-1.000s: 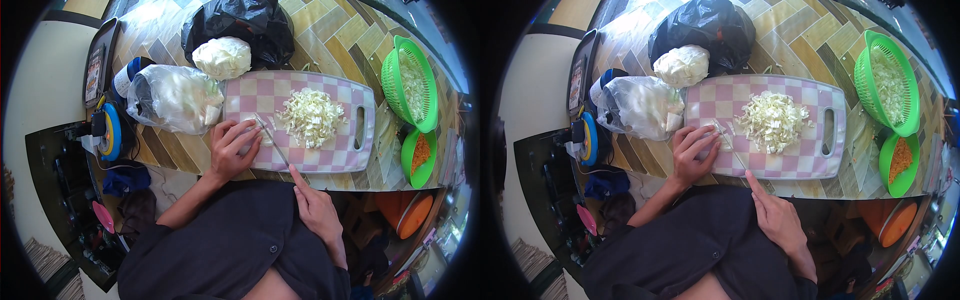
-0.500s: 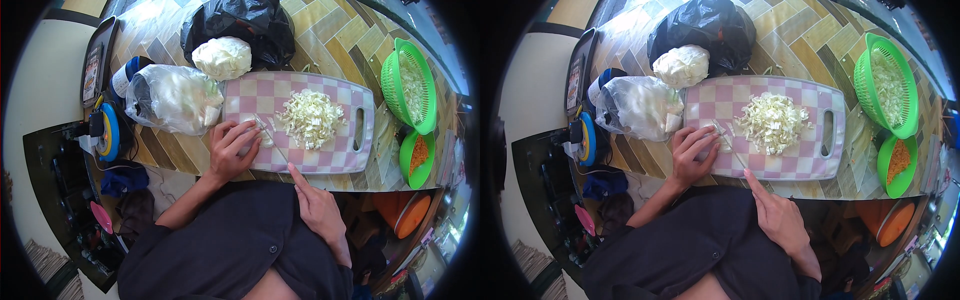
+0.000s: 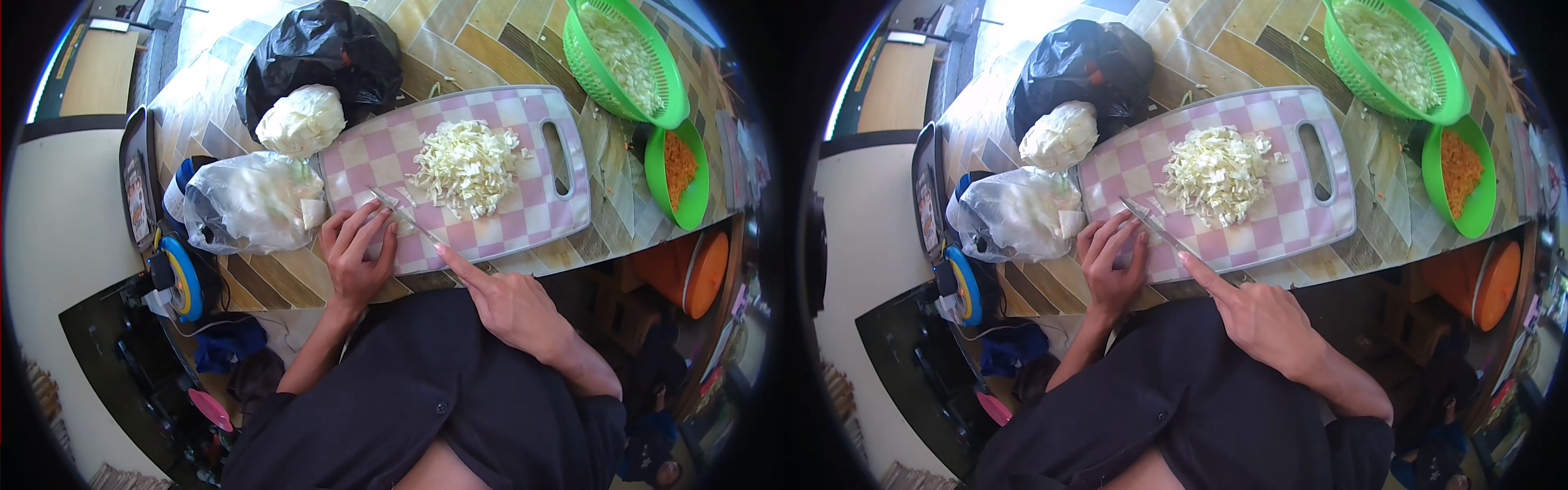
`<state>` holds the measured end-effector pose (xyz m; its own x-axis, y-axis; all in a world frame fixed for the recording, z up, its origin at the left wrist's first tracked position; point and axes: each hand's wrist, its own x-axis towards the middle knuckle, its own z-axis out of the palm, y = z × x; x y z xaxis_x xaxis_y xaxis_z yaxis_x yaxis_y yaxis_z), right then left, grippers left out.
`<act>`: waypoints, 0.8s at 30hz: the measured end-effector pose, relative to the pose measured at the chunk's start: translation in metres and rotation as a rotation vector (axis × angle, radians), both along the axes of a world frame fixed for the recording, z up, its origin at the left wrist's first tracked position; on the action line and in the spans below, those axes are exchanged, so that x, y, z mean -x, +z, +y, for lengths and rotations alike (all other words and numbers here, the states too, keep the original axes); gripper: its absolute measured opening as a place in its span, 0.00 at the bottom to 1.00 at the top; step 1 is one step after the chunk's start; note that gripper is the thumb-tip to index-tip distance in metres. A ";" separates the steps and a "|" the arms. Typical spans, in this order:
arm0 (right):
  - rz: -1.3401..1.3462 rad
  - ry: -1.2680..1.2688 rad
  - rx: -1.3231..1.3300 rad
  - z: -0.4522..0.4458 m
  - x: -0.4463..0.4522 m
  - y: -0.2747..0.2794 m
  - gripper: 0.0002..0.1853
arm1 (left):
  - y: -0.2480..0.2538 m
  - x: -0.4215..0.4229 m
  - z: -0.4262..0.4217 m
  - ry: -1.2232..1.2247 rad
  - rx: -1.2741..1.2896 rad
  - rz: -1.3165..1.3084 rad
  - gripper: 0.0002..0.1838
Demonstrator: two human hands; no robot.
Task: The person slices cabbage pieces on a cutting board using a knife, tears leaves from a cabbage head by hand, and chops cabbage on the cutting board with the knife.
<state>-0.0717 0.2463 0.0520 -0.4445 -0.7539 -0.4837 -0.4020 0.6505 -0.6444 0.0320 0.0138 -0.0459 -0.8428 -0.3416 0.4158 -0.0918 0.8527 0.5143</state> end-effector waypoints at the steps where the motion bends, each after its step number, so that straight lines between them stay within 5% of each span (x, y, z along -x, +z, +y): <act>1: -0.005 -0.009 -0.005 0.002 -0.003 0.000 0.37 | 0.000 0.000 0.000 0.002 0.006 0.000 0.18; 24: -0.078 -0.008 -0.090 0.017 -0.009 0.011 0.35 | 0.004 0.000 0.001 0.019 -0.051 0.005 0.16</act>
<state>-0.0630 0.2628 0.0635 -0.4086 -0.7023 -0.5829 -0.3474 0.7103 -0.6122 0.0315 0.0148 -0.0423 -0.8336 -0.3787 0.4021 -0.1052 0.8235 0.5574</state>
